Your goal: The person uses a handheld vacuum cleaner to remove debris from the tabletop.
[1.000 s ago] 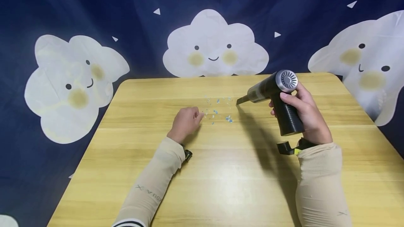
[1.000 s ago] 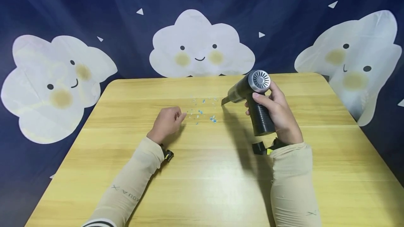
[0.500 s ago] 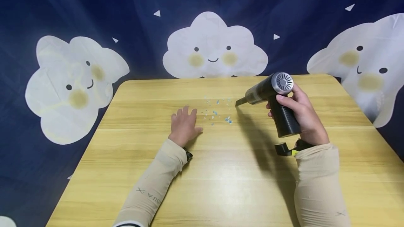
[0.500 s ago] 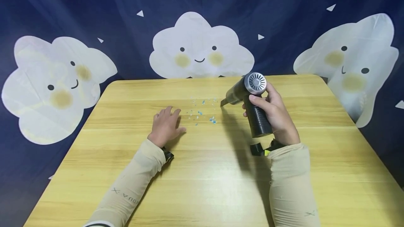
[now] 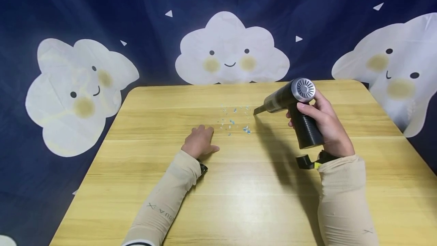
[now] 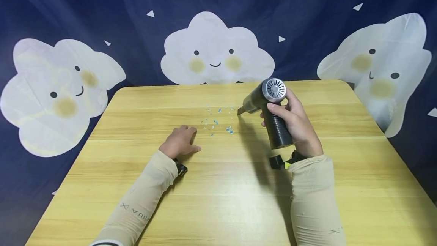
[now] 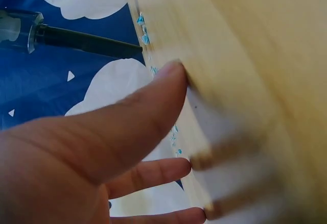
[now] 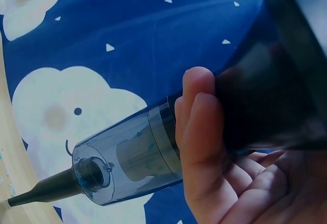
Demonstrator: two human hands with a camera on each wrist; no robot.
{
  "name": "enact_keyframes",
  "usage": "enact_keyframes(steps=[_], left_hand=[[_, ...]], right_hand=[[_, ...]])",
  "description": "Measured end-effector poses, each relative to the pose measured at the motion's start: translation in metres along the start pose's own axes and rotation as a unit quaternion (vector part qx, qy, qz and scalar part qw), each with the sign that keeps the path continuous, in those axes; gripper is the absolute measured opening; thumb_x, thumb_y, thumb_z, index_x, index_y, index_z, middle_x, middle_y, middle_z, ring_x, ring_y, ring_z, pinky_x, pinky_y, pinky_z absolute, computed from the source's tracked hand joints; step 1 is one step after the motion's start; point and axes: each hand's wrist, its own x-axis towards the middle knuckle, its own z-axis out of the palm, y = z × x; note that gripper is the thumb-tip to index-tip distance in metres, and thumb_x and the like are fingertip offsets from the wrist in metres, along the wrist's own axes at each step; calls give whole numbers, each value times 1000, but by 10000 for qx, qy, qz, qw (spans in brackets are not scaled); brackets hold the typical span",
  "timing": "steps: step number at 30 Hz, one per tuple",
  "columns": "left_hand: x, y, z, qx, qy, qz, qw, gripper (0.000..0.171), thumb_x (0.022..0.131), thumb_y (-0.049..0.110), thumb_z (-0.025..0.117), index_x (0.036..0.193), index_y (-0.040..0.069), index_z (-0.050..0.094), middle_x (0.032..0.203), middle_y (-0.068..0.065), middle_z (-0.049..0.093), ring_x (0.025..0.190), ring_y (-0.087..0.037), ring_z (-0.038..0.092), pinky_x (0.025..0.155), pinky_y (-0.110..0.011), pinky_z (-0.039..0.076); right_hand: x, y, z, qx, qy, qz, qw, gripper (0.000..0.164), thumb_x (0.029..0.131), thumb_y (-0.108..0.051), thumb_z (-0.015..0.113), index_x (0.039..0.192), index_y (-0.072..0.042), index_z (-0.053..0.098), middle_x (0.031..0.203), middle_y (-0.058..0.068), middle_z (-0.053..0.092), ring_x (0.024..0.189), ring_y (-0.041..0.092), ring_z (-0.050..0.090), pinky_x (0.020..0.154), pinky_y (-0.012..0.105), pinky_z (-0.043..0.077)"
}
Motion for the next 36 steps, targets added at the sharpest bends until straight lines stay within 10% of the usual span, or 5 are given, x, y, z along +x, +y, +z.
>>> enact_keyframes(steps=[36], left_hand=[[4, -1, 1, 6, -95, 195, 9998, 66, 85, 45, 68, 135, 7, 47, 134, -23, 45, 115, -45, 44, 85, -55, 50]], right_hand=[[1, 5, 8, 639, 28, 527, 9966, 33, 98, 2, 42, 126, -13, 35, 83, 15, 60, 67, 22, 64, 62, 30, 58]])
